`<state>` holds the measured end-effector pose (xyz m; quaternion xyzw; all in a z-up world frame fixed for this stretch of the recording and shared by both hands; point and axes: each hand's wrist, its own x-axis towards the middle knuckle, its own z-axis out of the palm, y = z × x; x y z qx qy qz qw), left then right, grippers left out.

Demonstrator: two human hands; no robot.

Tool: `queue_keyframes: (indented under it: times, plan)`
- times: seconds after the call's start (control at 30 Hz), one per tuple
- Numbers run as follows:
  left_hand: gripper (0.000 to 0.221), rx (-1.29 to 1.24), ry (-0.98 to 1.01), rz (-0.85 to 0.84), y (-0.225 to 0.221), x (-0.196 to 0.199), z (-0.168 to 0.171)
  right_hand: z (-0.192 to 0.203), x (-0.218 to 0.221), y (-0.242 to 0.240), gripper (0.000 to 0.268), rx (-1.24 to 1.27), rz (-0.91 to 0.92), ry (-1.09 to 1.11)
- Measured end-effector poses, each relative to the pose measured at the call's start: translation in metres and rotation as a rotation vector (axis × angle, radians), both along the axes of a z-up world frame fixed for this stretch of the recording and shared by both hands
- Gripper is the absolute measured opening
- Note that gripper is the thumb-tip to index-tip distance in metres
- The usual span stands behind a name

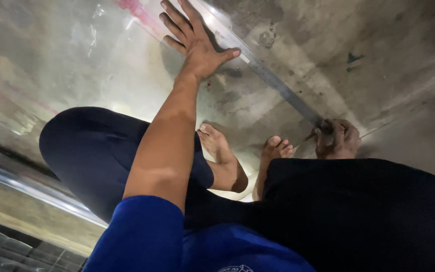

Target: The person cuts a large sheet of plastic film on the floor using a ruler and a utility knife.

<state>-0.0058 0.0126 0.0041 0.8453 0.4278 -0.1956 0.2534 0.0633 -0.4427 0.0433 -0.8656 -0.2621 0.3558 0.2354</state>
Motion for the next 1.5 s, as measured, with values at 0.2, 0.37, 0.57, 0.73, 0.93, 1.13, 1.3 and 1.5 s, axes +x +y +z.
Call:
queue_keyframes:
  times: [0.2, 0.37, 0.57, 0.73, 0.93, 1.13, 1.3, 1.5]
  plan:
    - [0.168, 0.021, 0.028, -0.031, 0.000, 0.000, 0.002, -0.009, -0.007, -0.016, 0.034, -0.028, 0.012, -0.150]
    - [0.167, 0.000, -0.035, -0.003, -0.001, 0.001, 0.004, -0.023, -0.017, -0.037, 0.022, -0.071, -0.008, -0.097]
    - [0.169, -0.028, 0.027, 0.021, 0.000, 0.007, 0.010, -0.006, -0.016, -0.013, 0.024, -0.051, -0.095, -0.143]
    - [0.173, -0.046, 0.090, 0.064, 0.000, 0.014, 0.014, -0.003, -0.014, -0.005, 0.025, -0.030, -0.117, -0.229]
    - [0.173, -0.030, 0.094, 0.054, -0.001, 0.011, 0.009, 0.000, -0.012, -0.004, 0.028, 0.057, -0.181, -0.232]
    - [0.171, -0.030, 0.109, 0.074, -0.001, 0.018, 0.018, -0.027, -0.024, -0.029, 0.023, 0.089, -0.165, -0.188]
    - [0.171, -0.058, 0.085, 0.097, -0.001, 0.022, 0.022, -0.025, -0.016, -0.029, 0.027, 0.088, -0.111, -0.154]
    - [0.174, -0.055, 0.099, 0.065, 0.001, 0.019, 0.020, -0.038, -0.022, -0.037, 0.024, 0.046, -0.089, -0.176]
